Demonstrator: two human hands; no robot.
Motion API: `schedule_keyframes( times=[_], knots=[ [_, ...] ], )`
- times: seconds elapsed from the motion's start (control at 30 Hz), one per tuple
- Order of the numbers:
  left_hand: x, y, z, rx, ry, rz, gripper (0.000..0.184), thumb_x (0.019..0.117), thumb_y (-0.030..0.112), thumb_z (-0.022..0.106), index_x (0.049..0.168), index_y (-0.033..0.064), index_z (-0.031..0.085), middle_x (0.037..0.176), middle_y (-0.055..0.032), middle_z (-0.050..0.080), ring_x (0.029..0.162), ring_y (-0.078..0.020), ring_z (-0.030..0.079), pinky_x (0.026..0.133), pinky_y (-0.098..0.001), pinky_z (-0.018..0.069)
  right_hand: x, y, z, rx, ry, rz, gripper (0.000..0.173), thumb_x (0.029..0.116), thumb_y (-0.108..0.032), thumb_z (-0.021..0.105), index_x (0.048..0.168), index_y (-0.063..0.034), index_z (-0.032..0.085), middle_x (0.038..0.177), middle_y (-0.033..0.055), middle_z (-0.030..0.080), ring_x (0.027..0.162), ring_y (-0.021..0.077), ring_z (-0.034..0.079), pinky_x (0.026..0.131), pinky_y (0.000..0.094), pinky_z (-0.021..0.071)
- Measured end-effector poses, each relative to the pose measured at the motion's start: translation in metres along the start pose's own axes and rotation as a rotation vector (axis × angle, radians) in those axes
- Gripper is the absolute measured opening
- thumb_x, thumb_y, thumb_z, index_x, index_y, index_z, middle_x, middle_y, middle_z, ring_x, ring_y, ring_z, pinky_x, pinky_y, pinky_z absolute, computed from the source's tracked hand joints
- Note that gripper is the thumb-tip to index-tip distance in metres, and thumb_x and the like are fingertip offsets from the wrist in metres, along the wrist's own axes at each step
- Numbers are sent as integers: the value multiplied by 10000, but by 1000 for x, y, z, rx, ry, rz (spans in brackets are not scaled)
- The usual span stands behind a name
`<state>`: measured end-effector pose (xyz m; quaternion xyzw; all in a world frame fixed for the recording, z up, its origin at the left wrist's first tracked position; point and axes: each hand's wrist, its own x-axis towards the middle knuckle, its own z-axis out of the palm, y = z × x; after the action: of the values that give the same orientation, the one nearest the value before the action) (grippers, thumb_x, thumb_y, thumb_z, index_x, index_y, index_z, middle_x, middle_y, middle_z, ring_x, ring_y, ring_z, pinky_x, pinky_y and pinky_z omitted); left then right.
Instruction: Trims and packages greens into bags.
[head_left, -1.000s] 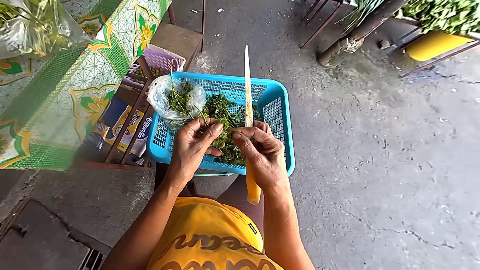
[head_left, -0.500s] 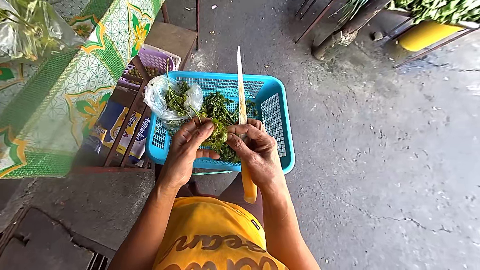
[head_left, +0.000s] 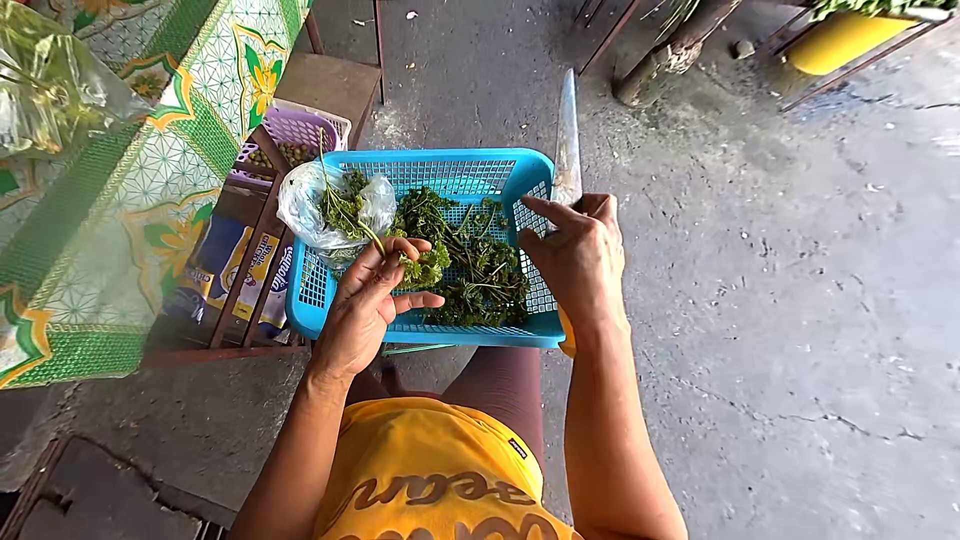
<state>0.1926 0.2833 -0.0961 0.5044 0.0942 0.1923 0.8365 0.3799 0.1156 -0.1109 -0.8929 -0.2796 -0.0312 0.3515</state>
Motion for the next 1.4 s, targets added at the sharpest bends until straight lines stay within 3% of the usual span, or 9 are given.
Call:
schedule_keyframes(
  times=[0.1, 0.27, 0.5, 0.73, 0.9, 1.0, 1.13, 1.27, 1.4],
  knots=[
    [4, -3, -1, -21, -35, -1, 247, 1082, 222, 384, 1114, 186, 627, 1331, -44, 572, 1169, -207, 630, 894, -432, 600, -10, -5, -8, 400, -162, 15, 350, 968, -333, 662, 1312, -299, 716, 1194, 82, 543, 763, 111, 553, 563, 266, 458],
    [8, -7, 3, 26, -51, 6, 226, 1090, 227, 403, 1104, 178, 624, 1368, -45, 555, 1244, -208, 586, 960, -428, 570, -37, -37, 2, 657, -153, -190, 323, 888, -251, 769, 1209, -213, 771, 1184, 13, 530, 855, 23, 555, 604, 127, 469],
    [5, -6, 3, 53, -43, 10, 210, 1086, 221, 423, 1118, 191, 628, 1310, -4, 585, 1167, -126, 613, 917, -319, 574, -37, -56, 10, 433, -57, -404, 196, 910, -263, 736, 1092, -235, 801, 1238, 80, 513, 910, 44, 558, 673, 193, 476],
    [0, -3, 1, 18, 8, -48, 253, 1072, 170, 392, 1121, 182, 640, 1226, -2, 621, 1085, -121, 638, 892, -331, 581, -38, -60, 21, 385, -86, -435, 126, 912, -244, 719, 996, -192, 797, 1253, 104, 525, 805, 49, 560, 603, 209, 475],
    [-2, -4, 2, 73, 57, -96, 257, 1075, 166, 394, 1155, 162, 639, 1118, -1, 632, 1000, -119, 653, 869, -344, 586, -39, -59, 27, 393, -108, -444, 103, 881, -207, 706, 933, -147, 773, 1262, 124, 529, 917, 92, 584, 675, 240, 508],
    [-3, -6, 4, 19, 104, -122, 289, 1098, 148, 348, 1163, 134, 630, 1113, -21, 652, 1004, -138, 676, 892, -377, 597, -41, -57, 31, 470, -119, -351, 100, 884, -182, 704, 949, -151, 772, 1217, 83, 514, 816, 27, 560, 608, 181, 486],
    [-2, -10, 14, -135, 232, -169, 293, 1110, 139, 337, 1169, 118, 624, 1078, -42, 682, 950, -161, 713, 878, -386, 613, -46, -58, 34, 593, -88, -240, 86, 884, -149, 682, 932, -160, 753, 1226, 57, 498, 968, 43, 571, 701, 167, 521],
    [0, -10, 5, -262, 289, -179, 299, 1122, 181, 314, 1223, 99, 583, 1244, -149, 681, 1126, -300, 695, 956, -470, 584, -39, -47, 23, 578, 24, -149, 104, 919, -220, 688, 968, -176, 768, 1192, 18, 527, 949, 33, 558, 688, 150, 481],
    [-2, -3, -4, -344, 279, -183, 345, 1123, 209, 261, 1189, 109, 585, 1239, -183, 691, 1130, -325, 702, 937, -466, 594, -18, -20, 3, 312, 127, -83, 271, 993, -410, 658, 1111, -202, 787, 1234, 85, 544, 943, 120, 564, 732, 295, 484]
  ],
)
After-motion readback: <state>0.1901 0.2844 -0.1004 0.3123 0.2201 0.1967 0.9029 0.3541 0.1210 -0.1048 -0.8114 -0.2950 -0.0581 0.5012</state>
